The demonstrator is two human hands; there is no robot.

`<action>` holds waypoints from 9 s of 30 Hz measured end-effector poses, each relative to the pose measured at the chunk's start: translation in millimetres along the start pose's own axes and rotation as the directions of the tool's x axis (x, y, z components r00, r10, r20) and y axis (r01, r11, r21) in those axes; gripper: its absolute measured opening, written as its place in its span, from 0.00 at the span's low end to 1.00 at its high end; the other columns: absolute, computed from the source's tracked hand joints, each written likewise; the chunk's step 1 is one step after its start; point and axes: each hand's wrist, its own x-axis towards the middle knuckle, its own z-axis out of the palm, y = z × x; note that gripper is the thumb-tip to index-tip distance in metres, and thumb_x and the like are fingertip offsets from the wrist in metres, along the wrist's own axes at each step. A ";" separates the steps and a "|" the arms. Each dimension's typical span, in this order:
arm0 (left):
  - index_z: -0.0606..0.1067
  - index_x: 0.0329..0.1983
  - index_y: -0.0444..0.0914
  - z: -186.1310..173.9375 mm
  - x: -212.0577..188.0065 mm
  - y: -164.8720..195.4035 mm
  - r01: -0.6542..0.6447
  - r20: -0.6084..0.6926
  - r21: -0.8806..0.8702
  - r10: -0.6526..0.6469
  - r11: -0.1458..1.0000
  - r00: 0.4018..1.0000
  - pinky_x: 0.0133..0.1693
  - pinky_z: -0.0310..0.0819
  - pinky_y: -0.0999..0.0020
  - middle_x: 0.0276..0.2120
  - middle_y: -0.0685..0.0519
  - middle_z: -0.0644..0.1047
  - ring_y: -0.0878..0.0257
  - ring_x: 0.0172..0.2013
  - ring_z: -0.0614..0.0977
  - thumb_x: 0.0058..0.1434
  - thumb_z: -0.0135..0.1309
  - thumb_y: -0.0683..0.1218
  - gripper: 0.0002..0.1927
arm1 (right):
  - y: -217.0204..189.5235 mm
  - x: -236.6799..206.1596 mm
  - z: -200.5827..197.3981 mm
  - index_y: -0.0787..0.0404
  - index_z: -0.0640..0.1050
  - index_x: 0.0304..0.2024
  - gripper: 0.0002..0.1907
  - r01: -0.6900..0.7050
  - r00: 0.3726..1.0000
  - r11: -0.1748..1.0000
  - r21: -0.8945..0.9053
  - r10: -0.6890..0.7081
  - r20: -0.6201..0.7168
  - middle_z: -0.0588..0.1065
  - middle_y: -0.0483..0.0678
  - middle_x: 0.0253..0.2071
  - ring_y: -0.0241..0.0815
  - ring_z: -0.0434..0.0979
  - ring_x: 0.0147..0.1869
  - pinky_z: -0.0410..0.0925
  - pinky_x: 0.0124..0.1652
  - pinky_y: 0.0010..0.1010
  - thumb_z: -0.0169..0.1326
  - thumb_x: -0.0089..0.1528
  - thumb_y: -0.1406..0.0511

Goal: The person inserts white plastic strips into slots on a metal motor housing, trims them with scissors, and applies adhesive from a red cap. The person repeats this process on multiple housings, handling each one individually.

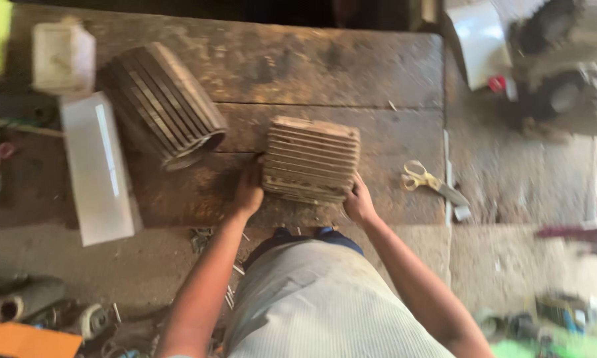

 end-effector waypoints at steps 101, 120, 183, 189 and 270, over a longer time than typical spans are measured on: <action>0.77 0.50 0.42 -7.9 42.8 -3.1 -0.084 -0.123 -0.213 0.059 0.973 0.991 0.40 0.83 0.65 0.46 0.50 0.82 0.61 0.34 0.85 0.69 0.59 0.50 0.10 | -11.5 -13.2 -33.9 0.57 0.74 0.63 0.17 -0.232 0.973 0.841 0.488 0.188 0.137 0.75 0.47 0.60 0.42 0.75 0.64 0.67 0.62 0.36 0.54 0.75 0.58; 0.78 0.51 0.44 -25.5 35.1 22.0 -0.014 -0.019 -0.198 0.010 0.980 1.000 0.40 0.81 0.63 0.43 0.53 0.82 0.59 0.37 0.84 0.70 0.55 0.52 0.11 | 23.2 -15.2 -50.8 0.57 0.69 0.67 0.27 -0.092 0.986 0.976 0.198 0.061 0.155 0.72 0.48 0.64 0.46 0.73 0.67 0.70 0.63 0.42 0.57 0.70 0.54; 0.80 0.49 0.39 -56.8 -32.0 51.8 0.198 -0.262 0.913 0.141 0.356 0.955 0.36 0.77 0.51 0.41 0.41 0.82 0.43 0.36 0.84 0.70 0.49 0.44 0.10 | 26.5 -36.3 -202.2 0.60 0.77 0.63 0.22 0.216 0.930 0.564 -0.797 -0.366 -0.007 0.72 0.58 0.48 0.59 0.71 0.53 0.67 0.51 0.47 0.59 0.66 0.65; 0.76 0.45 0.33 -75.0 -89.2 116.4 0.363 -0.534 0.638 0.050 0.680 0.844 0.34 0.74 0.49 0.35 0.41 0.81 0.43 0.33 0.83 0.79 0.45 0.48 0.14 | 61.1 -19.5 -262.5 0.60 0.79 0.58 0.12 0.141 0.906 0.456 -0.879 -0.418 -0.071 0.73 0.59 0.50 0.58 0.71 0.53 0.67 0.51 0.45 0.55 0.74 0.65; 0.61 0.68 0.30 -180.2 -149.8 27.1 0.559 -0.816 0.487 0.121 0.671 0.566 0.60 0.68 0.45 0.63 0.34 0.66 0.40 0.62 0.69 0.68 0.67 0.50 0.36 | -5.9 -56.3 -105.0 0.64 0.79 0.53 0.11 0.143 0.990 0.962 -0.232 -0.141 0.027 0.81 0.51 0.46 0.33 0.79 0.46 0.70 0.48 0.25 0.55 0.71 0.65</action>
